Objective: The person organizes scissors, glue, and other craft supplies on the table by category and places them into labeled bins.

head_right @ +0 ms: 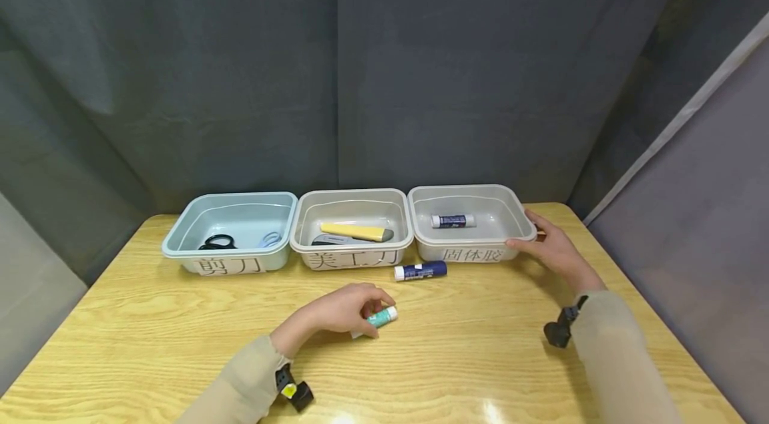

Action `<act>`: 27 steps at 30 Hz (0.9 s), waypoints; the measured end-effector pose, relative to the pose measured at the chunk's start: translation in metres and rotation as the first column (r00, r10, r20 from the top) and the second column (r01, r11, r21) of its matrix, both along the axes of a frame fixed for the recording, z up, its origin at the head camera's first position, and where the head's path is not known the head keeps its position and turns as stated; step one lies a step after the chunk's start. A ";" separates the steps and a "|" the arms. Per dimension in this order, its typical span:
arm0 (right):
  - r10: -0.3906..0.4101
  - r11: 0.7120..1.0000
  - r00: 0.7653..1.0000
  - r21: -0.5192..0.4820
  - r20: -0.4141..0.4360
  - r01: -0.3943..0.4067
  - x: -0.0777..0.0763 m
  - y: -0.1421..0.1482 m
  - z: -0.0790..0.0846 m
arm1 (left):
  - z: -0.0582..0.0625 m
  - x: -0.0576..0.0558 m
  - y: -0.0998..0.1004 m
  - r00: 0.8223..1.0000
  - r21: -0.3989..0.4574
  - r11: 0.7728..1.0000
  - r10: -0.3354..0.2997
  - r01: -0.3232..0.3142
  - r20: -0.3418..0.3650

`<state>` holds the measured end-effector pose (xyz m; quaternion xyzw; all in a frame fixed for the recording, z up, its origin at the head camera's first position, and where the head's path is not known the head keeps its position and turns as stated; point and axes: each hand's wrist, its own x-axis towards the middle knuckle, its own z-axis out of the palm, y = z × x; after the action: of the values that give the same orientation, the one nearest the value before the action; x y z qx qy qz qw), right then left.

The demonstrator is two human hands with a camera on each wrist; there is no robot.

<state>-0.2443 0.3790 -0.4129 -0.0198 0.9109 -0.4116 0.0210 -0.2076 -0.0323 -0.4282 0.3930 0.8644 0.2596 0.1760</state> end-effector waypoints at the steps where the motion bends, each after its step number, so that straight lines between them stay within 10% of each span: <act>1: 0.001 1.000 1.000 0.001 -0.002 -0.001 0.000 0.000 0.000 | 0.000 0.000 0.000 1.000 0.003 1.000 0.001 -0.001 0.001; 27: 0.000 1.000 1.000 0.003 -0.001 0.000 -0.002 -0.001 -0.001 | 0.005 -0.002 0.005 0.996 0.189 0.978 0.086 -0.089 0.019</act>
<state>-0.2464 0.3780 -0.4138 -0.0199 0.9116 -0.4100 0.0208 -0.2097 -0.0272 -0.4229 0.3682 0.8512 0.3504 0.1308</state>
